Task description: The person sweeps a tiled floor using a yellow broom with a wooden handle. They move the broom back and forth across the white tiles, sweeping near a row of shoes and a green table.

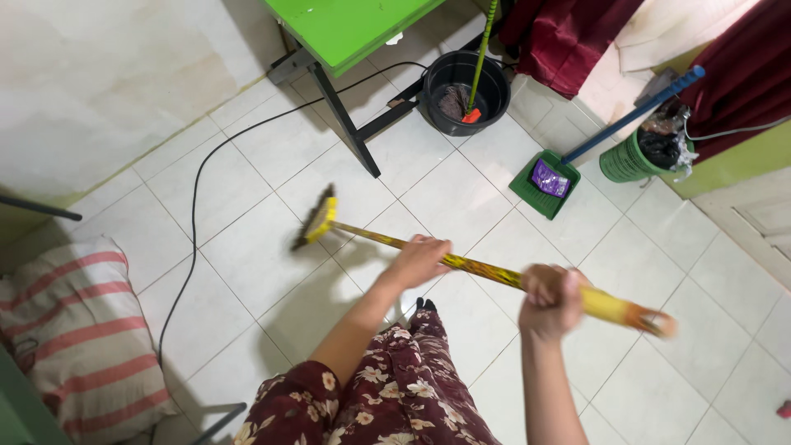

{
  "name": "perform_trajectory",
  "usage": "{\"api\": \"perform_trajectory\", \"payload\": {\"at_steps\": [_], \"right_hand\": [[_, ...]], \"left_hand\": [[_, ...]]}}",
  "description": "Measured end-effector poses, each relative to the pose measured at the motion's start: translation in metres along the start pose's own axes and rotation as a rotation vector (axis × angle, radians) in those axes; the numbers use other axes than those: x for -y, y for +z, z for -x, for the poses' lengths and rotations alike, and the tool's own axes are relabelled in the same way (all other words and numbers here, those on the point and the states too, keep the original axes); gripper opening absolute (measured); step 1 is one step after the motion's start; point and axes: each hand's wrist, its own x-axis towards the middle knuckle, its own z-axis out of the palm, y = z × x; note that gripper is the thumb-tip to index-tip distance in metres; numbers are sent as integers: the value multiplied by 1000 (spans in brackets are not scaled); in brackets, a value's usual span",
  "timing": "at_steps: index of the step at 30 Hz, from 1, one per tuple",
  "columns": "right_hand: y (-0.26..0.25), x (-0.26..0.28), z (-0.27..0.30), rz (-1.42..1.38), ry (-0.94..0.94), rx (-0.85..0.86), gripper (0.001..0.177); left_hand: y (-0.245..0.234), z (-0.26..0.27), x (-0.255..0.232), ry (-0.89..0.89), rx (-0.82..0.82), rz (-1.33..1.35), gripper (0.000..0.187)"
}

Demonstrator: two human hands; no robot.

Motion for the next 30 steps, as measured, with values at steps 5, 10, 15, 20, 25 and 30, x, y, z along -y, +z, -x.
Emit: {"api": "perform_trajectory", "payload": {"at_steps": [5, 10, 15, 20, 25, 30], "right_hand": [[39, -75, 57, -86, 235, 166, 45], [48, -75, 82, -3, 162, 163, 56], [43, -3, 72, 112, 96, 213, 56], [28, 49, 65, 215, -55, -8, 43], [17, 45, 70, 90, -42, 82, 65], [32, -17, 83, 90, 100, 176, 97]], "left_hand": [[-17, 74, 91, -228, 195, -64, 46], [-18, 95, 84, -368, 285, 87, 42], [-7, 65, 23, -189, 297, 277, 33], [-15, 36, -27, 1, 184, 131, 31], [-26, 34, -7, 60, 125, -48, 43], [-26, 56, 71, -124, 187, -29, 42]]}}
